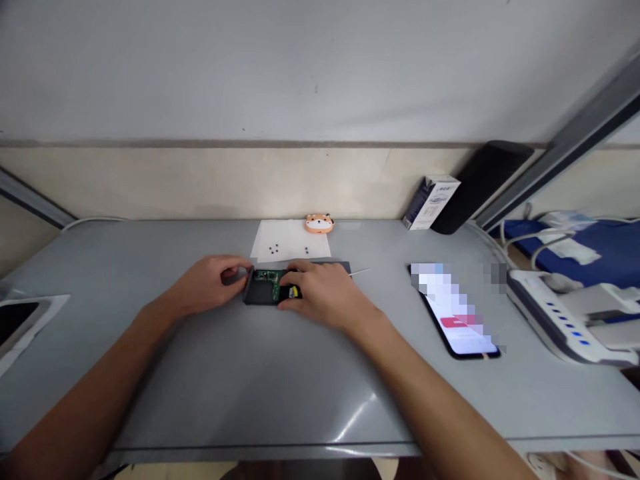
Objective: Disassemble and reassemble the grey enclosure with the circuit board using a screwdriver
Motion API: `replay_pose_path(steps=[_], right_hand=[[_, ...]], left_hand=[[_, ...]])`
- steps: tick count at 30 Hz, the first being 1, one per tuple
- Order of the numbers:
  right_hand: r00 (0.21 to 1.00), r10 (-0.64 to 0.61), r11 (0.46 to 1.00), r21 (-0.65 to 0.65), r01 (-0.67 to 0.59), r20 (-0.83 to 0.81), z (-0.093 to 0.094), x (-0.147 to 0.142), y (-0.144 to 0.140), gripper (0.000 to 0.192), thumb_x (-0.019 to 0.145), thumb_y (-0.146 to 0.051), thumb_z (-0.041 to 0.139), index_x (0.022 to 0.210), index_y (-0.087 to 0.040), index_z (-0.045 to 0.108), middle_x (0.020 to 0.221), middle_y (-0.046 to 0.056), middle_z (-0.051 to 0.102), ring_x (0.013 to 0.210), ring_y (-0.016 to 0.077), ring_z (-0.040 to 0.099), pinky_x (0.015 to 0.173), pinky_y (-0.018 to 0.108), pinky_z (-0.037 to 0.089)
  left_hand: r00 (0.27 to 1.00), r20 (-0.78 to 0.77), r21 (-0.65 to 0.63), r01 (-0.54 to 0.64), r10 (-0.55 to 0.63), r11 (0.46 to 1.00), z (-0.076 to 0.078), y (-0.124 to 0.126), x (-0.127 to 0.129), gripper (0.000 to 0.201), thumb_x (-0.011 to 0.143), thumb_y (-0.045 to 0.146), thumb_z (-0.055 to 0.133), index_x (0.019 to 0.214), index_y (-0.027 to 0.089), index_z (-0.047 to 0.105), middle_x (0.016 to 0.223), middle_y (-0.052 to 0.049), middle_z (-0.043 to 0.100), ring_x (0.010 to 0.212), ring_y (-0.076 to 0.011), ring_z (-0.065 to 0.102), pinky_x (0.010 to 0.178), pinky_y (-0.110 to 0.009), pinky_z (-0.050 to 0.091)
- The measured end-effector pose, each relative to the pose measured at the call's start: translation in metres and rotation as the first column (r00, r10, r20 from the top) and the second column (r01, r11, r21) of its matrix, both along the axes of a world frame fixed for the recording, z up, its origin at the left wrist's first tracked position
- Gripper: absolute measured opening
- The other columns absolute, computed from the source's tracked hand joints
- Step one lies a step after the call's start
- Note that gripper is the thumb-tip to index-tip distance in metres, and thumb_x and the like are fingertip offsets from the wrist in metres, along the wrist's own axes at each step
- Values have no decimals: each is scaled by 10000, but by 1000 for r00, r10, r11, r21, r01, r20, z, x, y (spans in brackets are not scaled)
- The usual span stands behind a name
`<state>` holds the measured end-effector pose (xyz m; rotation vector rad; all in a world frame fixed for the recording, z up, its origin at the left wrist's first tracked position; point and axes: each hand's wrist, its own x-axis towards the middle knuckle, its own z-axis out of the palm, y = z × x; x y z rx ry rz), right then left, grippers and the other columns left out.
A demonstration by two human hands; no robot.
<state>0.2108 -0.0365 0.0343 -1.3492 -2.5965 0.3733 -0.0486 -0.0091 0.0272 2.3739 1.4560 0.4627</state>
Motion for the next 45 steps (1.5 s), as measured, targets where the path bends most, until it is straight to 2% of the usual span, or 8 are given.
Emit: replay_pose_path(steps=[11, 17, 22, 25, 29, 32, 38, 45], right_hand=[[998, 15, 994, -110, -23, -69, 5, 22, 3, 606, 899, -374, 779, 1474, -368, 590, 1449, 36, 672, 1105, 289, 741, 856, 398, 566], [946, -69, 998, -34, 61, -318, 11, 41, 7, 456, 921, -362, 729, 1371, -317, 670, 1441, 71, 664, 1176, 289, 714, 940, 436, 582], [635, -43, 897, 250, 365, -772, 19, 44, 9, 202, 1004, -268, 556, 999, -248, 758, 981, 51, 772, 899, 203, 738, 798, 366, 570], [390, -54, 837, 171, 520, -919, 21, 43, 9, 325, 1041, -410, 500, 894, -246, 738, 764, 20, 705, 690, 178, 681, 646, 334, 526], [261, -216, 798, -16, 602, -941, 16, 36, 10, 570, 1029, -635, 432, 702, -232, 668, 520, -32, 471, 409, 119, 450, 421, 287, 323], [262, -329, 789, -112, 604, -907, 7, 29, 12, 587, 998, -690, 460, 702, -218, 644, 514, -46, 444, 413, 110, 450, 422, 274, 326], [416, -409, 795, -93, 599, -812, -8, 22, 17, 513, 1006, -656, 482, 772, -217, 611, 601, -34, 531, 553, 120, 509, 537, 274, 381], [437, -461, 783, -122, 610, -773, -13, 23, 19, 474, 1004, -631, 498, 776, -224, 582, 608, -31, 553, 545, 122, 492, 550, 287, 359]], left_hand=[[999, -40, -9, -7, 7, 1000, 1, -1, 4, 278, 830, 329, 521, 911, 203, 756, 674, 5, 610, 594, -155, 511, 605, -284, 384], [994, -99, -11, -37, 35, 999, 2, -2, 4, 250, 833, 303, 542, 930, 230, 761, 666, 12, 619, 594, -169, 535, 603, -297, 388], [993, -34, 153, -110, 117, 982, -1, -3, 7, 251, 876, 289, 531, 1003, 220, 737, 824, -28, 694, 713, -206, 628, 694, -337, 484], [997, 72, 276, -9, -12, 961, -2, -10, 17, 304, 962, 342, 513, 1144, 200, 710, 1066, -88, 734, 982, -257, 682, 903, -397, 542], [976, 57, 194, 197, -211, 961, -8, -20, 33, 456, 959, 403, 634, 1381, 230, 621, 1379, -108, 686, 1274, -305, 626, 1128, -478, 474], [960, 54, 101, 269, -275, 958, -14, -23, 42, 531, 941, 403, 694, 1437, 251, 581, 1437, -95, 671, 1326, -309, 608, 1169, -498, 443], [970, 97, 70, 219, -225, 973, -20, -22, 44, 460, 954, 313, 662, 1408, 275, 598, 1421, -66, 690, 1320, -288, 620, 1183, -500, 421], [969, 124, 23, 211, -213, 977, -16, -23, 45, 450, 936, 310, 676, 1381, 299, 609, 1388, -45, 702, 1310, -280, 620, 1196, -503, 396]])
